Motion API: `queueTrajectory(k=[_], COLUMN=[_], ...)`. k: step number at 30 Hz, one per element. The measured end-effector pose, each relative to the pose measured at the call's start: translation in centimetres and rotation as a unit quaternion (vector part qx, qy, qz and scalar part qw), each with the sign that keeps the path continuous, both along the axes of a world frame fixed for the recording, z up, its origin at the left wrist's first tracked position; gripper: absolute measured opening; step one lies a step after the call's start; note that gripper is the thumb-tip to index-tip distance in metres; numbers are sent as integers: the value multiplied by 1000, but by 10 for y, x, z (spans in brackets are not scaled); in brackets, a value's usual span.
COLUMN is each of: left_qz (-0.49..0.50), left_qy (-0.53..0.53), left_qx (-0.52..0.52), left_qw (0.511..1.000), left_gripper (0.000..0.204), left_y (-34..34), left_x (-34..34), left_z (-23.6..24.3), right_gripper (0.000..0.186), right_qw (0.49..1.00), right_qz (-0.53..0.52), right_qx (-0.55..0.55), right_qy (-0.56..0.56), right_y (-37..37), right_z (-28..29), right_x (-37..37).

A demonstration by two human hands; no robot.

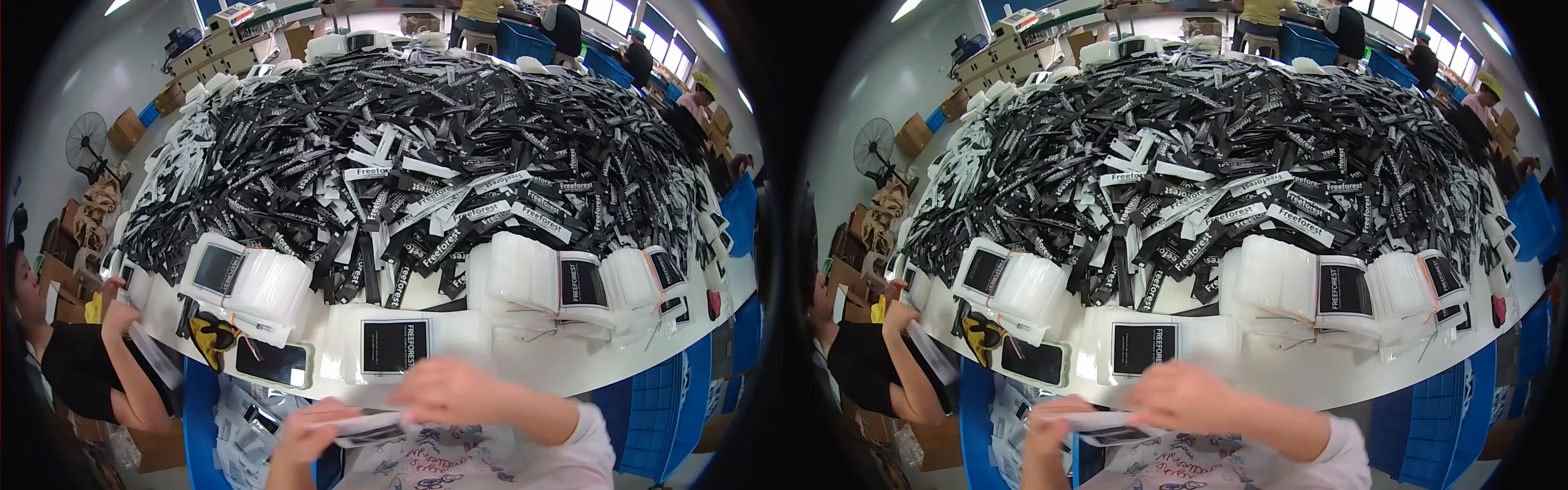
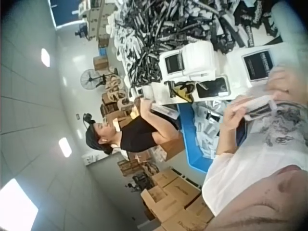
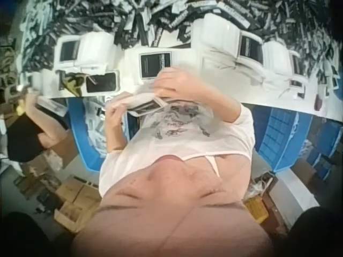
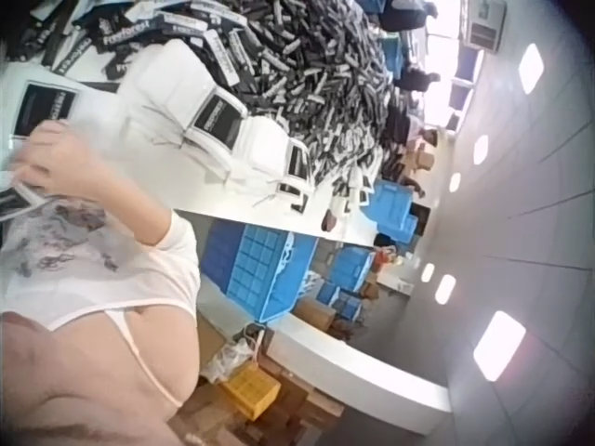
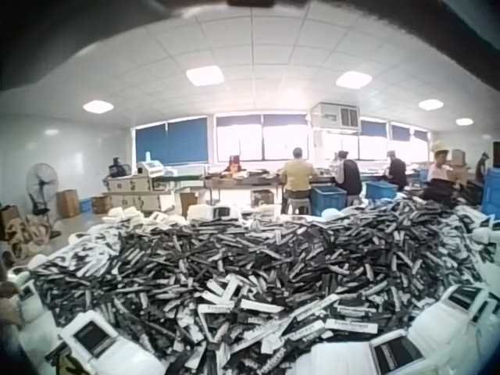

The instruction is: Packing individual black and white sachets into clear plastic bags at a production table.

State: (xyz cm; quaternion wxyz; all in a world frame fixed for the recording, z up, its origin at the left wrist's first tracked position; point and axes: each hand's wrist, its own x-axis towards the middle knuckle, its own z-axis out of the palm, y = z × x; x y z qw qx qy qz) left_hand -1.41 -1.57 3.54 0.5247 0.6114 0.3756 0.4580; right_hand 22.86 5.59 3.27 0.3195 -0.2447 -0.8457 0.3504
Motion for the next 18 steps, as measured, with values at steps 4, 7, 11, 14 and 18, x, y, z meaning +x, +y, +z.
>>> queueTrajectory(k=[4, 7, 11, 14, 18], left_qz=[37, 36, 53, 41, 7], left_qy=[241, 397, 254, 244, 213], left_qx=[-114, -193, -242, -203, -70], left_qw=[963, 897, 935, 947, 974], left_gripper=[32, 61, 59, 53, 50], left_y=[-32, -41, -64, -44, -9], left_x=[-83, -89, -105, -72, -12], left_z=[24, 19, -7, -3, -35], right_gripper=[23, 20, 21, 16, 19], right_qw=[886, 766, 846, 863, 900], right_qz=[-99, -121, -52, -117, -214], right_qx=[259, 366, 280, 334, 227], right_qy=[-370, -514, -452, -359, -306], right_y=[93, 136, 145, 164, 186], right_z=[2, -32, -21, -17, -2], right_x=[-10, 13, 4, 8, -22])
